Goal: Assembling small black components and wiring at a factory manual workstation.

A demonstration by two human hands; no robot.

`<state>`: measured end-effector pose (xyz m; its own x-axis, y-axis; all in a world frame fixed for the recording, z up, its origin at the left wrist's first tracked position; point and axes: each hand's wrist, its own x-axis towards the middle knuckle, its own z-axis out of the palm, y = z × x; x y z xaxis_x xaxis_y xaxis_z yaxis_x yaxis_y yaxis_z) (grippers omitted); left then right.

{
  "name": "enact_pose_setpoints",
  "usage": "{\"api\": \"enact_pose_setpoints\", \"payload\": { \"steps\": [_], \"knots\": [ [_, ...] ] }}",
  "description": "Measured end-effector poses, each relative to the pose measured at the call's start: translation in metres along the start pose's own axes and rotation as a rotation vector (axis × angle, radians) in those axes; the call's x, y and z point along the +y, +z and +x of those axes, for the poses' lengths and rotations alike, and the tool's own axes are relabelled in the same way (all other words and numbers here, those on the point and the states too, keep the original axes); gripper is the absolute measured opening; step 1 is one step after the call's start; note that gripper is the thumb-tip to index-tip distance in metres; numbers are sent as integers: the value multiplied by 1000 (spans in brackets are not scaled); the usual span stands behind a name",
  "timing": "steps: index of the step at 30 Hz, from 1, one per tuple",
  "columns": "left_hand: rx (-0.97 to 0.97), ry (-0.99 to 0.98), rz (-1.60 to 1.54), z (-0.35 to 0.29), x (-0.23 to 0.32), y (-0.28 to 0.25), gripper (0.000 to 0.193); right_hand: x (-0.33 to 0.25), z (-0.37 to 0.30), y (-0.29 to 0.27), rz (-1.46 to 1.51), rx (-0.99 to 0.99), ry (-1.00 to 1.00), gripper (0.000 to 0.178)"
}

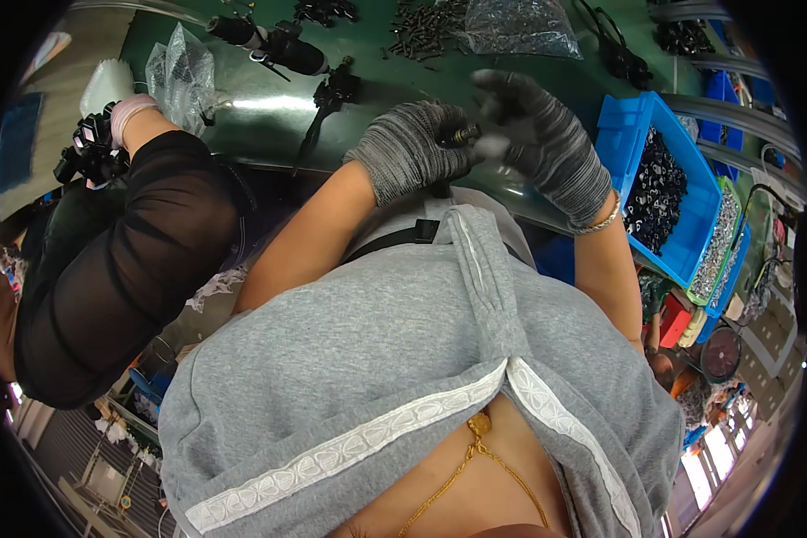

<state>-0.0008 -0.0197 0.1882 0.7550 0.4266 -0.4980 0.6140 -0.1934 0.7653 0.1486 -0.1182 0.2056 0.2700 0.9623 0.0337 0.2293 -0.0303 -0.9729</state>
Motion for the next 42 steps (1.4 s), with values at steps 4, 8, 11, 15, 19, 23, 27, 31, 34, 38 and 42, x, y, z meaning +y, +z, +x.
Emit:
{"api": "enact_pose_setpoints", "payload": {
  "steps": [4,8,11,15,19,23,27,31,34,38,42],
  "knots": [
    [-36,13,-112,1,-9,0,51,12,10,-7,-151,-219,-231,31],
    [-79,16,-54,6,-14,-1,51,0,21,2,-880,-392,-203,22],
    [-88,-69,-128,9,-23,3,46,17,18,0,-758,-304,-81,18],
    [-101,-128,-385,7,-31,-2,38,25,16,11,42,-111,-83,20],
    [-137,-122,-358,12,-40,0,38,45,19,15,-8,-272,-164,26],
    [-76,-61,-568,9,-60,5,41,44,30,34,-408,-373,26,27],
    [-126,-111,-789,28,-101,16,48,70,41,55,-414,-344,231,28],
    [-20,-104,-1071,27,-112,20,65,154,72,50,-635,-482,431,24],
    [59,-105,-978,25,-123,25,66,207,88,44,-1064,-662,-11,31],
    [16,-159,-748,23,-150,17,72,175,107,70,-1055,-740,265,52],
    [193,-156,-786,36,-201,37,60,178,91,78,-188,-399,483,56]
  ]
}}
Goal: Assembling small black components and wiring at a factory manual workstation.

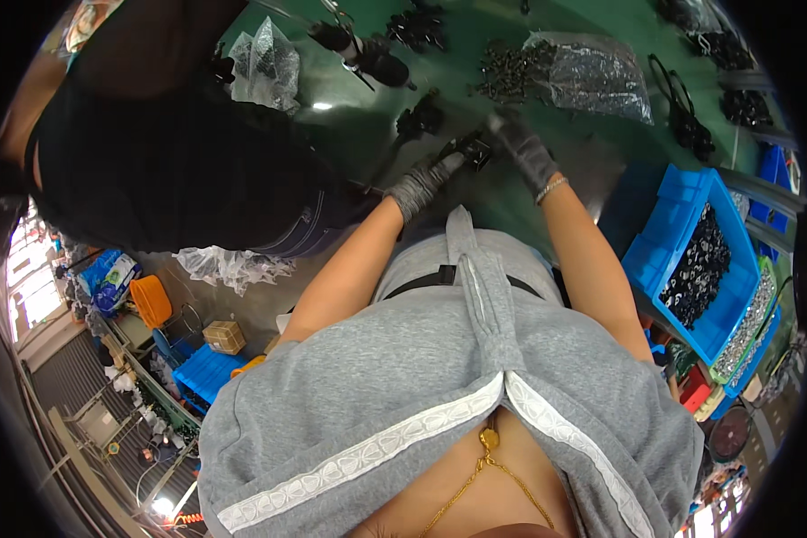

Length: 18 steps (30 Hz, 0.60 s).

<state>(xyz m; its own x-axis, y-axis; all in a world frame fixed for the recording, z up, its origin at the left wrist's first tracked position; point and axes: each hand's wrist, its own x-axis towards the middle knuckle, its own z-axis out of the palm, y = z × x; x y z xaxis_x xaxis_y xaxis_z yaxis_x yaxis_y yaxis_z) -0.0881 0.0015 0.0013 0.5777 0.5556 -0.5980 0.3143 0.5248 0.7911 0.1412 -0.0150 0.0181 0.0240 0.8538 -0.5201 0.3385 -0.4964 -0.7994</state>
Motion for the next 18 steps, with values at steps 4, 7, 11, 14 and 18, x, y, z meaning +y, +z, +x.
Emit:
{"api": "enact_pose_setpoints", "payload": {
  "steps": [4,7,11,14,18],
  "knots": [
    [-27,252,132,19,-31,-5,69,-24,-37,26,646,39,90,62],
    [37,65,203,3,18,19,66,33,-17,34,684,34,-25,72],
    [251,31,922,-1,30,-13,73,75,-3,34,617,108,-142,65],
    [643,86,1264,-24,34,-21,80,24,-1,28,579,57,88,50],
    [695,-132,1117,-24,36,-35,81,5,15,49,502,-30,104,45]
  ]
}}
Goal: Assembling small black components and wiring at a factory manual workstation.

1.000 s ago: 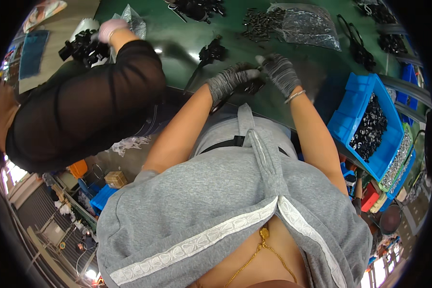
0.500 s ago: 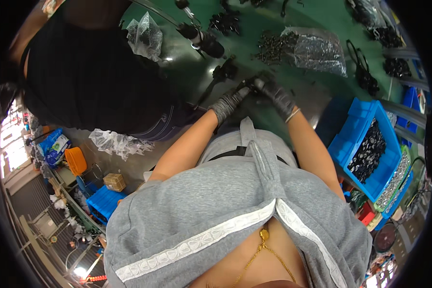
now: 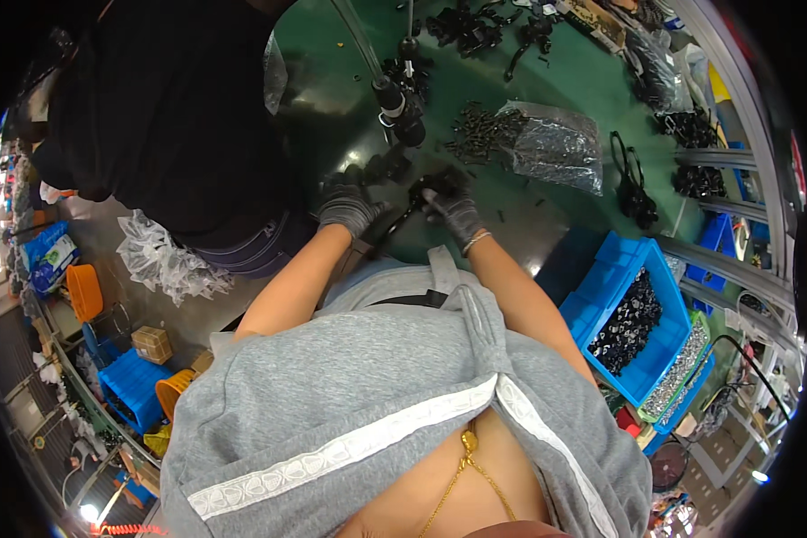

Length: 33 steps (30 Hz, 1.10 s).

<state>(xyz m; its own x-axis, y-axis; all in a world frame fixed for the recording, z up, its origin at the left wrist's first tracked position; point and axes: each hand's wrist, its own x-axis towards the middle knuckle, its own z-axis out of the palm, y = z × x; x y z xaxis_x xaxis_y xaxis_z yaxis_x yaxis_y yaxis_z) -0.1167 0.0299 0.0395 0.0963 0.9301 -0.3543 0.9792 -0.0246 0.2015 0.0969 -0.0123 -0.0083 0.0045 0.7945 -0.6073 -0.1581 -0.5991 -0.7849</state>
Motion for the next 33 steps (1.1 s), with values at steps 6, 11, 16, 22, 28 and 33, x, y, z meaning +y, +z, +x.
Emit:
{"api": "enact_pose_setpoints", "payload": {
  "steps": [6,11,16,22,28,33],
  "knots": [
    [-102,19,-380,26,19,34,56,64,29,-41,-1073,201,-636,47],
    [-208,21,-537,16,38,48,53,14,-24,-17,-429,224,82,47],
    [-249,-63,-891,26,39,106,41,117,-14,-64,-1521,254,-1032,49],
    [-628,-137,-872,18,29,123,25,71,-1,1,-1373,-142,-157,43],
    [-776,74,-950,2,35,71,20,105,20,15,-425,89,-141,50],
    [-486,415,-783,-5,45,51,25,129,9,-14,-298,67,-177,53]
  ]
}}
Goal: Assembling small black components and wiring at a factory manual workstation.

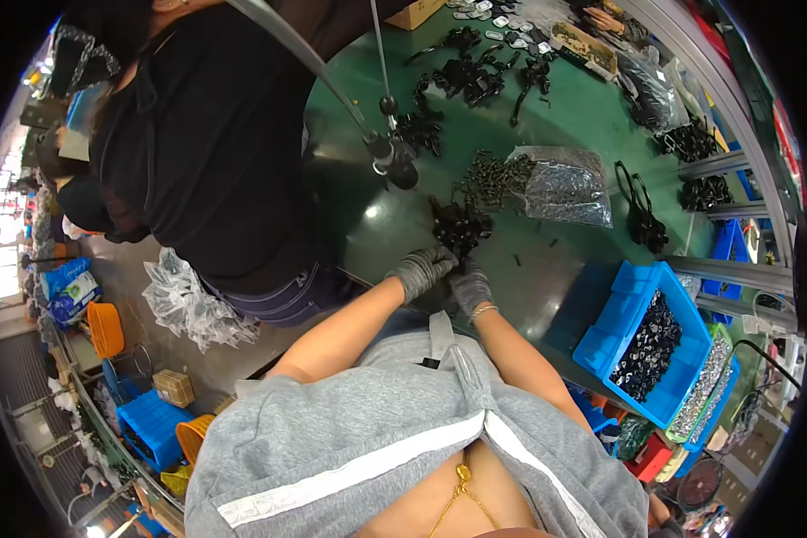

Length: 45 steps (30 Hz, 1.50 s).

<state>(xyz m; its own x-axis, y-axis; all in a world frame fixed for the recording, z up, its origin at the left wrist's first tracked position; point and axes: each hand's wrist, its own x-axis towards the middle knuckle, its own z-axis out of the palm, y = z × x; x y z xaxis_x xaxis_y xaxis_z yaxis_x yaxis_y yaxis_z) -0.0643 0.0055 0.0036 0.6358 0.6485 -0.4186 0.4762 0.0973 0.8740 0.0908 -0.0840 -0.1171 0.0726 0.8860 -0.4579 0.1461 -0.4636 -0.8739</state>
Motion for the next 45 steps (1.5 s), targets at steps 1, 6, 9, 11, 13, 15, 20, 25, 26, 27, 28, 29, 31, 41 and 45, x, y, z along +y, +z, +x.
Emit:
{"api": "enact_pose_setpoints", "payload": {
  "steps": [1,6,9,11,13,15,20,25,26,27,28,29,31,41,45],
  "knots": [
    [110,13,-42,-6,9,-2,26,-22,-14,-14,-559,-118,-85,54],
    [261,71,286,2,14,-27,27,-81,-73,-69,-676,70,-40,48],
    [300,217,706,19,-31,-39,34,-135,-105,-90,-546,-25,125,49],
    [661,349,956,33,-44,-46,46,-145,-114,-101,-417,35,201,50],
    [545,150,921,49,-41,-50,52,-124,-111,-116,-331,142,162,49],
    [585,193,1034,65,-56,-46,55,-58,-93,-150,-289,299,59,50],
    [535,50,1029,54,-70,-48,57,-176,7,-206,-90,619,-21,40],
    [457,29,939,47,-43,-47,65,-191,115,-263,-693,823,96,40],
    [437,27,977,46,-34,-46,65,-187,134,-269,-687,817,95,40],
    [363,-26,921,46,-16,-50,65,-172,157,-279,-627,818,177,43],
    [364,-43,869,50,-25,-49,64,-162,179,-288,-572,818,253,46],
    [371,-11,827,52,-27,-49,63,-147,198,-297,-577,816,255,46],
    [430,33,820,53,-38,-41,60,-122,224,-305,-572,891,334,46],
    [408,-25,706,49,-32,-55,59,-229,244,-211,-913,813,-388,58],
    [432,67,798,50,-56,-51,63,-290,293,-191,-1477,469,-389,59]
  ]
}}
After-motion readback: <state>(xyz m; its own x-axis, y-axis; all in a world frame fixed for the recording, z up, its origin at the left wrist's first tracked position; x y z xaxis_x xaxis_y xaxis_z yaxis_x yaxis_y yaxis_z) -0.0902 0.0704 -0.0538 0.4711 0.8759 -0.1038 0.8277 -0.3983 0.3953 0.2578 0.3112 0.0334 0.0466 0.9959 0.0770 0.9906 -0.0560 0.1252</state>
